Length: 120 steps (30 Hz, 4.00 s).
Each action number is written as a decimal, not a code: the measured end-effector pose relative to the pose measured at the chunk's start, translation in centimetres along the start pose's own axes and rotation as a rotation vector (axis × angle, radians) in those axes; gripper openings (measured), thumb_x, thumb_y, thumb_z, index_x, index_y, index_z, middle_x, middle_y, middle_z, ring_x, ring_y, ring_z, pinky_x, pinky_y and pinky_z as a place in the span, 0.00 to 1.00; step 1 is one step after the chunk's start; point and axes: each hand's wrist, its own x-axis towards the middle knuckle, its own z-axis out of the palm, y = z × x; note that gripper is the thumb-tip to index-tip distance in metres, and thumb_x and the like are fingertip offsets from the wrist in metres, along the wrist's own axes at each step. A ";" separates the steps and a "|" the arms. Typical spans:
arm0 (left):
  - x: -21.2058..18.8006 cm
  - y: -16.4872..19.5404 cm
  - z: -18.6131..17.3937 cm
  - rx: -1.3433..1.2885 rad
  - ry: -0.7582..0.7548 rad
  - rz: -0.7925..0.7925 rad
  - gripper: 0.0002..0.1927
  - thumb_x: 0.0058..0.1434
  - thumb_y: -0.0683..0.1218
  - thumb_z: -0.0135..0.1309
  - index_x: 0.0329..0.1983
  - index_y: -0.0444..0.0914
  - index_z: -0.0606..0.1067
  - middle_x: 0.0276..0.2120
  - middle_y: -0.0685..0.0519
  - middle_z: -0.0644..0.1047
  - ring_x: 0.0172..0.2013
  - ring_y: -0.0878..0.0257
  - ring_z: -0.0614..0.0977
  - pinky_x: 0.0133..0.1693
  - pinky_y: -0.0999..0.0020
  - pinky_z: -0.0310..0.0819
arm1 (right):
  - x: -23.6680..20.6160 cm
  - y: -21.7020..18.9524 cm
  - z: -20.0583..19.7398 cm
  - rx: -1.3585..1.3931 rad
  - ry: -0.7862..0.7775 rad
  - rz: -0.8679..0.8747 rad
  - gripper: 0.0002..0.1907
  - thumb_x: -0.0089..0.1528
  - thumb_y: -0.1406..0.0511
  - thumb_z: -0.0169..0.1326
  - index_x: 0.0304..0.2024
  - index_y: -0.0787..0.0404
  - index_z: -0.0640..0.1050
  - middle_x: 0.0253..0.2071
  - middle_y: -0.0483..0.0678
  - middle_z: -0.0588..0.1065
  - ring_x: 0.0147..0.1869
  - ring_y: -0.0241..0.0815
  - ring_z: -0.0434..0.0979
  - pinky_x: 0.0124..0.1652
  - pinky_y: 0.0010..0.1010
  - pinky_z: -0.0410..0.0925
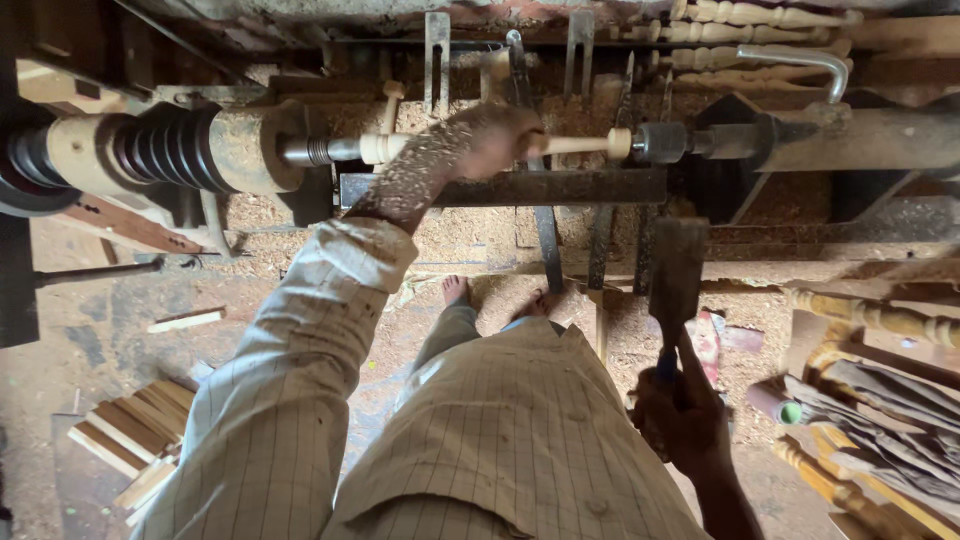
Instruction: The person uses a chisel to shape a wooden spindle mounted on a lathe. They hold the tool with both hands and guide it along the rotating wood to create decorative turned shapes.
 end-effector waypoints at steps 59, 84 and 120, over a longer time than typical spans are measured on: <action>-9.6 -3.1 8.0 0.112 0.429 0.680 0.24 0.69 0.42 0.49 0.69 0.39 0.69 0.69 0.52 0.69 0.71 0.60 0.66 0.71 0.65 0.61 | 0.4 -13.1 27.5 0.206 0.205 0.010 0.42 0.64 0.69 0.51 0.79 0.60 0.49 0.28 0.50 0.76 0.25 0.35 0.76 0.25 0.28 0.72; -8.5 0.7 9.7 -0.063 0.576 0.565 0.21 0.69 0.45 0.58 0.65 0.47 0.74 0.64 0.54 0.76 0.66 0.61 0.73 0.69 0.65 0.68 | 3.2 -10.6 10.1 0.128 -0.167 0.177 0.41 0.62 0.72 0.51 0.77 0.48 0.58 0.33 0.51 0.78 0.24 0.39 0.76 0.23 0.35 0.73; -7.3 5.6 9.4 0.021 0.638 0.451 0.25 0.62 0.37 0.57 0.64 0.42 0.76 0.64 0.52 0.75 0.67 0.56 0.73 0.68 0.56 0.68 | 4.4 -8.8 6.6 0.195 -0.351 -0.122 0.40 0.67 0.70 0.50 0.79 0.48 0.53 0.36 0.50 0.77 0.32 0.38 0.79 0.32 0.33 0.75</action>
